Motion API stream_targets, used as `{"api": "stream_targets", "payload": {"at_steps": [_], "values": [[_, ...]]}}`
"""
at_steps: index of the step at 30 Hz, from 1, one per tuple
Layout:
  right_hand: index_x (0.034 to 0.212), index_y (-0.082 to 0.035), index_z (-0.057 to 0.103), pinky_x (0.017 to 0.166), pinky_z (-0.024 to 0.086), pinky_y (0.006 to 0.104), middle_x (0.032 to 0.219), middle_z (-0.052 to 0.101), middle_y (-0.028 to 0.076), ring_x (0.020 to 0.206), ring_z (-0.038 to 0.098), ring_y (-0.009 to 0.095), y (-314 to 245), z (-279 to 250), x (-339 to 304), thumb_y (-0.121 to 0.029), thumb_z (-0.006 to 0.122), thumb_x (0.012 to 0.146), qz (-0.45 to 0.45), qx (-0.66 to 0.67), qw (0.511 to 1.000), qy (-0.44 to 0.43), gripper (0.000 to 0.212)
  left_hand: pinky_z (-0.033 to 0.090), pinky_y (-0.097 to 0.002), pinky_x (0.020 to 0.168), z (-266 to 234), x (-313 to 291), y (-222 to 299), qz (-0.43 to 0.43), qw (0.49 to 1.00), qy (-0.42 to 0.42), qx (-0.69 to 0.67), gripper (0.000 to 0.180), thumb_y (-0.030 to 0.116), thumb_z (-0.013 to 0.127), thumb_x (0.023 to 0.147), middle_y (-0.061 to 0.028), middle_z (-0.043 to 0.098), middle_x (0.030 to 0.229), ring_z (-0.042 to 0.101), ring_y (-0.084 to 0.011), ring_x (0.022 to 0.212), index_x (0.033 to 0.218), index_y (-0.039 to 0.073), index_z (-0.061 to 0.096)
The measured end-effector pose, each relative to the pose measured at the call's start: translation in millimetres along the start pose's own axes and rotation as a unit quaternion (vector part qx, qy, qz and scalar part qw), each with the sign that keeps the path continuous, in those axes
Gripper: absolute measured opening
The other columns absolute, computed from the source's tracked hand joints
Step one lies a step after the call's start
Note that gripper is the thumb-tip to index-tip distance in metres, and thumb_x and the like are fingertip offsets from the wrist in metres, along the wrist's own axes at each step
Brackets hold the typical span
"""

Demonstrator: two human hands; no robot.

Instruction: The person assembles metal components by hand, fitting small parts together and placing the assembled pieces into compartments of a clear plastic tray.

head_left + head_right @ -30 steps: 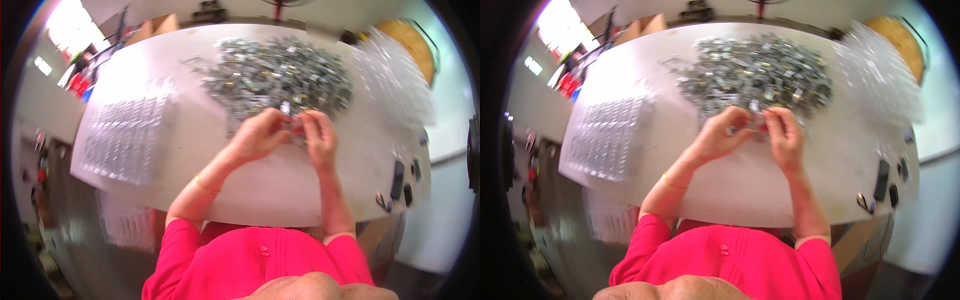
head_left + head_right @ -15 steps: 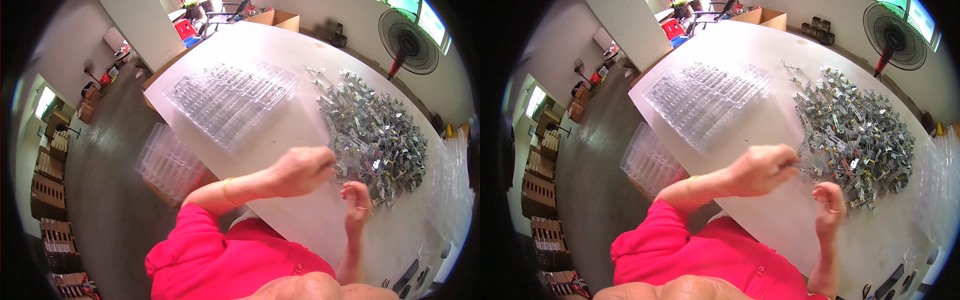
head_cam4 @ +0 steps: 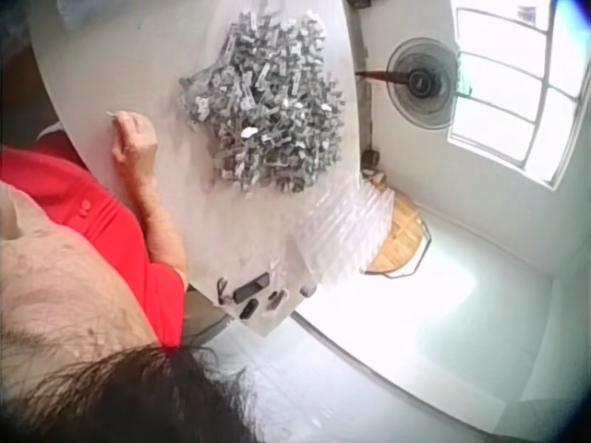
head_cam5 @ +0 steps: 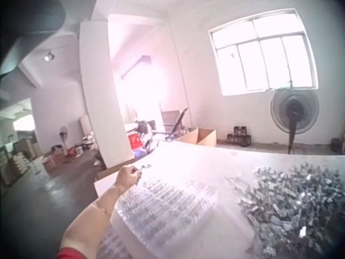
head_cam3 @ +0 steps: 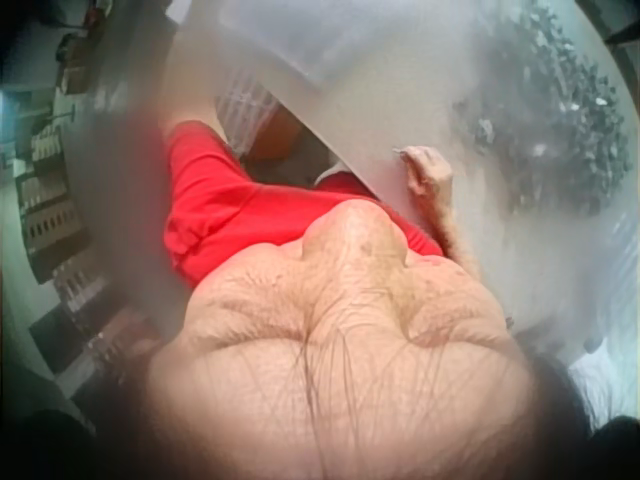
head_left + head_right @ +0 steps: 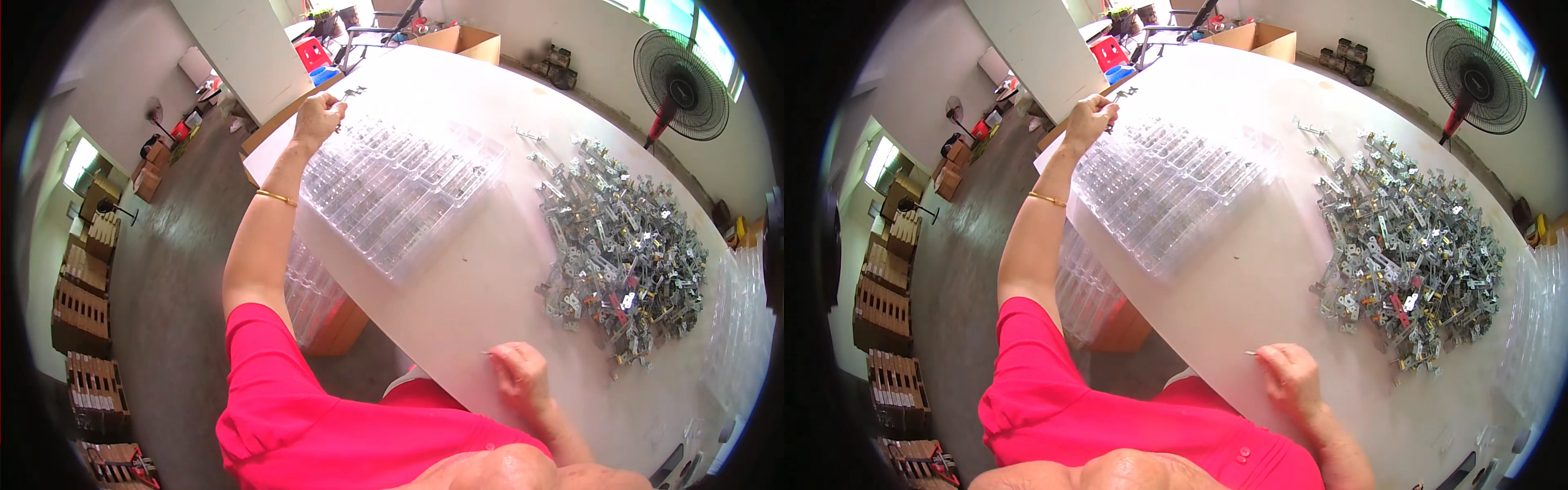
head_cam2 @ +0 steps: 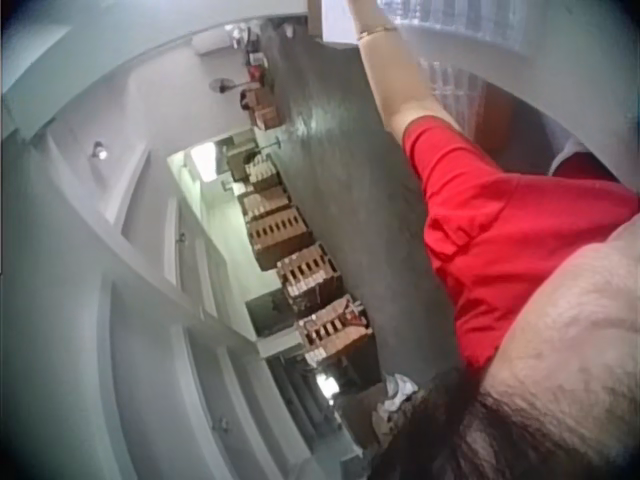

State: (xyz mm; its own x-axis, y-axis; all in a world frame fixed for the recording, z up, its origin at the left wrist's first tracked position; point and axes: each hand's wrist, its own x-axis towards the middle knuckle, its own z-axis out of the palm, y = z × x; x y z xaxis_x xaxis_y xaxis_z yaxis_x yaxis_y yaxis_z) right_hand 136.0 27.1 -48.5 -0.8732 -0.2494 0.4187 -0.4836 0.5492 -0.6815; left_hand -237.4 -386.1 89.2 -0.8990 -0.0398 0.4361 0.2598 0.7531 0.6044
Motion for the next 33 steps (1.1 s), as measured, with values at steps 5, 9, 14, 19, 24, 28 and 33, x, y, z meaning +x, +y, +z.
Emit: {"api": "stream_targets", "payload": {"at_steps": [5, 9, 14, 19, 24, 28, 33], "values": [[0.091, -0.007, 0.07, 0.066, 0.054, 0.0406, 0.083, 0.069, 0.01, 0.075, 0.067, 0.03, -14, 37, 24, -0.003, 0.073, 0.078, -0.073, 0.004, 0.997, -0.037, 0.014, 0.054, -0.0428, 0.083, 11, 44, -28, -0.056, 0.983, 0.011, 0.174, 0.025, 0.029, 0.071, 0.089, -0.0159, 0.075, 0.092, 0.072, -0.0313, 0.09, 0.094, 0.004, 0.073], [0.091, -0.009, 0.07, 0.062, 0.053, 0.0394, 0.082, 0.068, 0.008, 0.071, 0.066, 0.029, -10, 43, 29, -0.004, 0.074, 0.076, -0.064, 0.02, 0.996, -0.059, 0.016, 0.054, -0.0432, 0.089, 25, 63, -38, -0.085, 0.958, -0.014, 0.273, 0.026, 0.03, 0.072, 0.089, -0.016, 0.075, 0.102, 0.071, -0.0308, 0.1, 0.098, 0.006, 0.074], [0.091, -0.01, 0.07, 0.059, 0.052, 0.0386, 0.081, 0.068, 0.007, 0.068, 0.065, 0.028, -9, 43, 29, -0.005, 0.075, 0.076, -0.042, 0.024, 0.997, -0.055, 0.016, 0.053, -0.042, 0.094, 38, 82, -58, -0.127, 0.947, -0.048, 0.29, 0.027, 0.032, 0.073, 0.088, -0.0149, 0.074, 0.107, 0.07, -0.0303, 0.105, 0.102, 0.009, 0.076], [0.092, -0.01, 0.071, 0.059, 0.052, 0.0383, 0.079, 0.067, 0.007, 0.068, 0.066, 0.027, -7, 46, 31, -0.005, 0.076, 0.076, -0.031, 0.024, 0.997, -0.066, 0.018, 0.053, -0.042, 0.095, 55, 95, -71, -0.131, 0.95, -0.079, 0.273, 0.028, 0.033, 0.074, 0.087, -0.0151, 0.074, 0.109, 0.069, -0.0305, 0.108, 0.103, 0.01, 0.076], [0.091, -0.009, 0.07, 0.058, 0.051, 0.0379, 0.077, 0.066, 0.007, 0.067, 0.065, 0.027, -9, 45, 34, -0.004, 0.078, 0.074, -0.011, 0.027, 0.997, -0.072, 0.02, 0.052, -0.0414, 0.097, 66, 97, -78, -0.119, 0.943, -0.082, 0.3, 0.028, 0.032, 0.074, 0.087, -0.0158, 0.074, 0.11, 0.069, -0.0313, 0.109, 0.104, 0.01, 0.076], [0.091, -0.009, 0.07, 0.058, 0.051, 0.0378, 0.076, 0.066, 0.007, 0.067, 0.065, 0.027, -10, 44, 35, -0.004, 0.079, 0.074, 0.0, 0.032, 0.996, -0.081, 0.021, 0.052, -0.0416, 0.097, 69, 93, -78, -0.119, 0.938, -0.091, 0.313, 0.029, 0.033, 0.074, 0.087, -0.0157, 0.074, 0.111, 0.068, -0.0316, 0.11, 0.104, 0.01, 0.076], [0.092, -0.009, 0.07, 0.058, 0.051, 0.0383, 0.076, 0.064, 0.008, 0.066, 0.064, 0.028, -15, 44, 31, -0.003, 0.078, 0.073, 0.0, 0.043, 0.997, -0.071, 0.022, 0.053, -0.0424, 0.097, 73, 87, -74, -0.114, 0.936, -0.094, 0.32, 0.03, 0.035, 0.072, 0.087, -0.0155, 0.074, 0.111, 0.069, -0.0321, 0.109, 0.104, 0.01, 0.076]]}}
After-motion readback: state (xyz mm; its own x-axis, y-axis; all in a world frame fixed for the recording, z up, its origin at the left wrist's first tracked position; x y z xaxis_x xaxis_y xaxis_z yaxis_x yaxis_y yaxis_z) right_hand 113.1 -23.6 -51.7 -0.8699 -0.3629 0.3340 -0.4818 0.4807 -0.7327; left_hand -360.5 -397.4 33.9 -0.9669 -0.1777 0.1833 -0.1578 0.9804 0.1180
